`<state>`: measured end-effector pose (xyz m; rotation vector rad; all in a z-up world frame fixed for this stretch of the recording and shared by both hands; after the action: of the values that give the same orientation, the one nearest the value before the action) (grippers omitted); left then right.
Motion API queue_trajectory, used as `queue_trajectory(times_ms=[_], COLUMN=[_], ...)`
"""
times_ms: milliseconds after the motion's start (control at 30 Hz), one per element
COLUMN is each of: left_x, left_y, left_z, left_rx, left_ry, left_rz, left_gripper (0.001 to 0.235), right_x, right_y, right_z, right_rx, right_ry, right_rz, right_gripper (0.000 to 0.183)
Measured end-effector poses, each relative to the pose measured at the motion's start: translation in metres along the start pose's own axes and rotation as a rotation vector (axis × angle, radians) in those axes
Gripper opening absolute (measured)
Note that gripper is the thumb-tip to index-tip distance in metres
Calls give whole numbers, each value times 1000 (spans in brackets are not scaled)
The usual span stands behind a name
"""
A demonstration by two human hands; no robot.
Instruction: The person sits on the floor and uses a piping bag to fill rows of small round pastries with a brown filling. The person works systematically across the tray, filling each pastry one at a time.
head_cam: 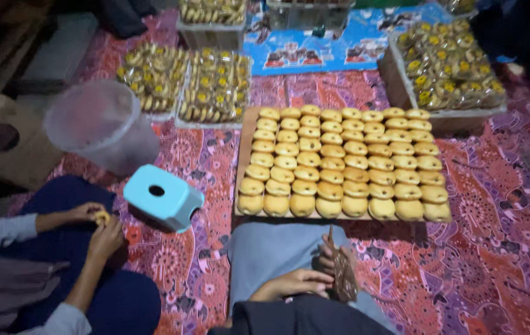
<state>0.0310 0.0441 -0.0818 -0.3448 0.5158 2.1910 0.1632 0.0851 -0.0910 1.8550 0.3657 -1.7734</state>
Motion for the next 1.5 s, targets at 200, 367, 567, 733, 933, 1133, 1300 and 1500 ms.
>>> queue_trajectory(times_ms=[200,367,567,733,933,1133,1300,1500], left_x=[84,117,113,115,118,121,127,94], left_y=[17,-5,-11,-7,-8,-11,-12,-21], left_z=[-12,-10,-15,-14,-19,-24,-38,-38], left_rx=[187,163,244,182,196,192,187,113], left_ry=[754,680,729,788,766,749,735,714], left_rz=[466,586,607,547,569,562,595,520], left_gripper=[54,42,44,43,44,46,46,61], right_x=[-23,-26,-9,6,7,14,19,2], right_y=[0,-19,-22,-21,-26,-29,-31,-42], right_z=[15,16,15,16,14,12,9,5], right_rx=[-79,-186,-224,-196,-156,-176,-106,76], right_ry=[-66,-12,57,79,144,124,151,495], right_rz=[-120,-40,18,98,82,73,56,212], right_gripper=[42,40,37,35,35,36,36,36])
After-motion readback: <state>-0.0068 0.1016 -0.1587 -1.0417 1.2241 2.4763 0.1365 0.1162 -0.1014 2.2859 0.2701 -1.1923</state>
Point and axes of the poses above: each hand's wrist, its own y-axis away from the middle knuckle, its own x-axis out of the back of the hand, z = x × y, the point moved 6 cm from there along -y, towards the middle knuckle, and after that the axes turned 10 degrees about z, right-handed, at the moved point
